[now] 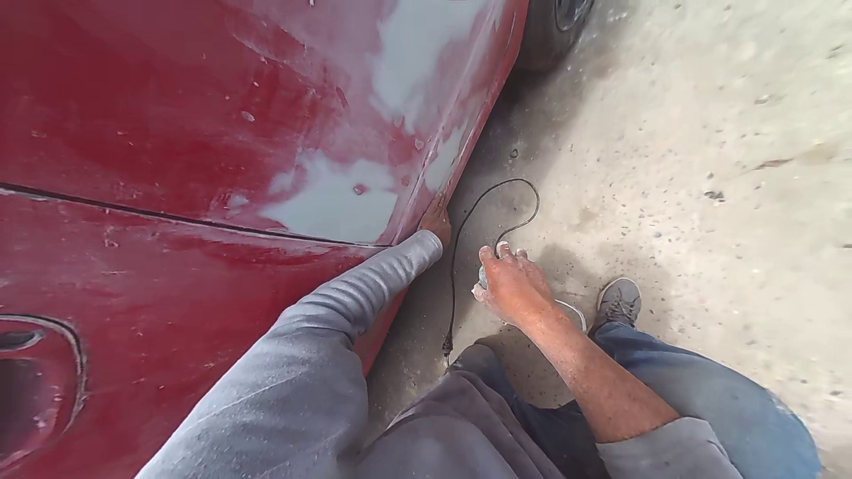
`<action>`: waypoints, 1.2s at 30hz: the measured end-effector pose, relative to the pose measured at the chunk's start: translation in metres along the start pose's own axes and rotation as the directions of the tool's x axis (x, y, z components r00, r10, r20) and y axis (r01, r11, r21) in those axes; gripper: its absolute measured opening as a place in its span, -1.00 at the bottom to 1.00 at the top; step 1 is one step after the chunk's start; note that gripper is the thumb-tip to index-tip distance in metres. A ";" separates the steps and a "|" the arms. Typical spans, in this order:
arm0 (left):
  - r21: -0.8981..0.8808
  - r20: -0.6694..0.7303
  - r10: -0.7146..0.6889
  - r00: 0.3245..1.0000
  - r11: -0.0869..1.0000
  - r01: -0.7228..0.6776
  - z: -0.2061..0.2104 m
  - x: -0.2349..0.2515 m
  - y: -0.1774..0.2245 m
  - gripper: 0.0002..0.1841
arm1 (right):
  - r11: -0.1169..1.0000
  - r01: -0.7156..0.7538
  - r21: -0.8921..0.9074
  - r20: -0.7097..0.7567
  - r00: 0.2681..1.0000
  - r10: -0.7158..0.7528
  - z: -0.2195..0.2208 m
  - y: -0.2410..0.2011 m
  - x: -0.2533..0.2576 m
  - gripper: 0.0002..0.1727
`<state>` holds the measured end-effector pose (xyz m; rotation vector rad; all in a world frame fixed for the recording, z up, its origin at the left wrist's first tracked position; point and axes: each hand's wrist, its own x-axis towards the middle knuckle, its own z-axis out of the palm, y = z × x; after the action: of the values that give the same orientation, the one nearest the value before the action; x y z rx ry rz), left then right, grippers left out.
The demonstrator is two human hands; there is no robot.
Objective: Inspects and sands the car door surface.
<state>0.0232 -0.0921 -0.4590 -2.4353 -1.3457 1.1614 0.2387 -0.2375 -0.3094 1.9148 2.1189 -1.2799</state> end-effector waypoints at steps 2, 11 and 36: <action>0.041 -0.007 0.017 1.000 0.999 -0.017 -0.026 0.017 -0.006 -0.40 | 1.000 0.004 -0.011 0.000 1.000 -0.004 0.002 -0.001 0.001 -0.19; 0.076 -0.199 0.006 0.980 0.997 0.009 -0.110 0.036 -0.028 -0.33 | 0.998 0.059 0.008 -0.024 0.998 -0.059 0.002 -0.010 0.001 -0.29; -0.627 0.303 0.226 0.926 0.779 0.015 0.093 -0.168 0.004 -0.35 | 0.975 0.051 0.216 -0.524 0.849 0.071 -0.008 -0.002 0.010 -0.17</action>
<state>-0.0893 -0.2455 -0.4309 -2.8593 -1.9975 1.4342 0.2384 -0.2245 -0.3086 2.6321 2.2506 -1.1190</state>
